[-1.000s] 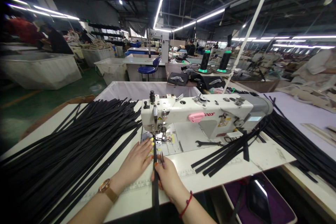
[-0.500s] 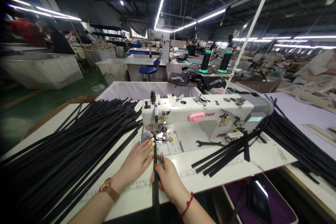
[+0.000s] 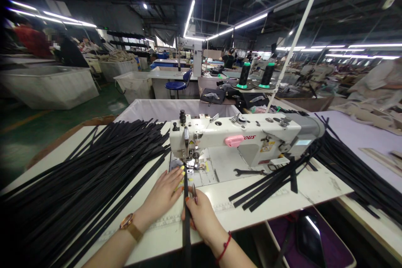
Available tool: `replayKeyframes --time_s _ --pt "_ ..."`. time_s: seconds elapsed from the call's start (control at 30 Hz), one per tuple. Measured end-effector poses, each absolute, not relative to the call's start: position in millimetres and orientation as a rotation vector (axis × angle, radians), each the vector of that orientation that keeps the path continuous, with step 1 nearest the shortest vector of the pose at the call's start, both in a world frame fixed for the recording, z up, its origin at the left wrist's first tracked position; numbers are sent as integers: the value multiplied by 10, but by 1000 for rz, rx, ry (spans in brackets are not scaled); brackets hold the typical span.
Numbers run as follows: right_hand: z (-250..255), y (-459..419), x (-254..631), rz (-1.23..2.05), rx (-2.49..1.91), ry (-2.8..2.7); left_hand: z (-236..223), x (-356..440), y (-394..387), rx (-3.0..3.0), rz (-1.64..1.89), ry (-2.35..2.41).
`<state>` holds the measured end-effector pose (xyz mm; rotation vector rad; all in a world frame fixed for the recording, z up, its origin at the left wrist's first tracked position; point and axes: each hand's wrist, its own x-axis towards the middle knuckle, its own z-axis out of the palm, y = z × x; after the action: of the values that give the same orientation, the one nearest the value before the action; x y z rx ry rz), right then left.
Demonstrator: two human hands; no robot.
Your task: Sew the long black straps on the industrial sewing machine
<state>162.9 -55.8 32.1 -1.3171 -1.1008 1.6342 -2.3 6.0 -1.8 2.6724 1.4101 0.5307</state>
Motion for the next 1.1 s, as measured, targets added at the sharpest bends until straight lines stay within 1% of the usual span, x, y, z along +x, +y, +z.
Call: replayKeyframes --time_s 0.67,1.0,1.1 --pt "427 -692 1645 1567 -1365 -1148 -12 -22 45 2668 587 1394" --pt "304 -796 1723 1548 -1393 -1214 -6 -24 26 2637 588 1389" --pt "208 -862 1786 1564 -1369 -1262 73 -63 173 2613 594 1404"
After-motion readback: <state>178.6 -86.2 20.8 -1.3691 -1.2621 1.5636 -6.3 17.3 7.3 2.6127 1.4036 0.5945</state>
